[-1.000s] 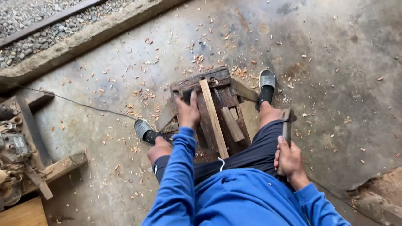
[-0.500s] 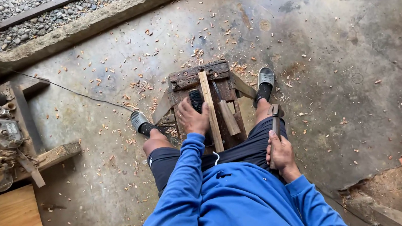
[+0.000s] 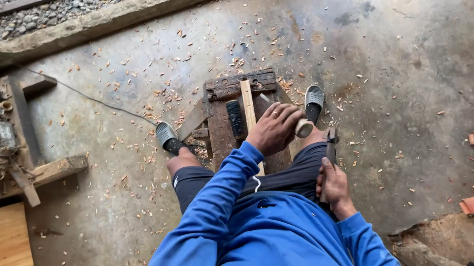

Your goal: The person is using a chisel and hammer to shape and carve a piece of wood on a workbench.

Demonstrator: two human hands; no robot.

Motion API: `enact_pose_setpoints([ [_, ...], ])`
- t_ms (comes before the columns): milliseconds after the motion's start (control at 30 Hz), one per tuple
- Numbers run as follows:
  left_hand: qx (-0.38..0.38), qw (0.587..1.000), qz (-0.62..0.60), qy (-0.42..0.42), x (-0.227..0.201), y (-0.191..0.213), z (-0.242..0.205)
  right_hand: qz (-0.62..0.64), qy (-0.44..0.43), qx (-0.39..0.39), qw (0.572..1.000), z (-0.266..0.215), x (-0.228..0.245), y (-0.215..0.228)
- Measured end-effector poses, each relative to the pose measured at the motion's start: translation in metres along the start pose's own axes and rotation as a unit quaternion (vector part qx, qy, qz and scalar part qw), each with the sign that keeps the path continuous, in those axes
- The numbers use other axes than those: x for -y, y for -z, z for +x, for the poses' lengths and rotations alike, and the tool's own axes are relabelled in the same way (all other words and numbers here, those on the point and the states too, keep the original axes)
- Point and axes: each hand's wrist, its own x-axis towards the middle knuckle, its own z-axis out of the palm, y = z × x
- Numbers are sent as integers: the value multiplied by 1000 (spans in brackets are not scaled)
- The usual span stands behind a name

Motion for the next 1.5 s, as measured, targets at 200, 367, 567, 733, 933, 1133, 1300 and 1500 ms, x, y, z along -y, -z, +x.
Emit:
enact_pose_setpoints([
  [200, -253, 953, -167, -9, 0, 28, -30, 20, 9, 21, 1000, 4, 1, -2],
  [367, -199, 962, -162, -92, 12, 31, -41, -23, -4, 23, 999, 5, -1, -4],
  [567, -142, 965, -186, -117, 34, 34, -39, -41, -13, 14, 999, 1, 7, -8],
  [733, -131, 965, -196, -115, 47, 27, -39, -47, -18, 3, 999, 0, 14, -15],
  [933, -123, 964, -208, -110, 51, 30, -39, -90, 1, -15, 996, -9, 25, -28],
  [1133, -144, 961, -216, -97, 54, 30, -38, -155, 45, -6, 987, -27, 50, -43],
  [1300, -136, 959, -233, -85, 60, 35, -32, -164, 169, 12, 972, -69, 91, -55],
  [1500, -142, 943, -297, -37, 60, 49, -15, 20, 488, 214, 846, -78, 127, -60],
])
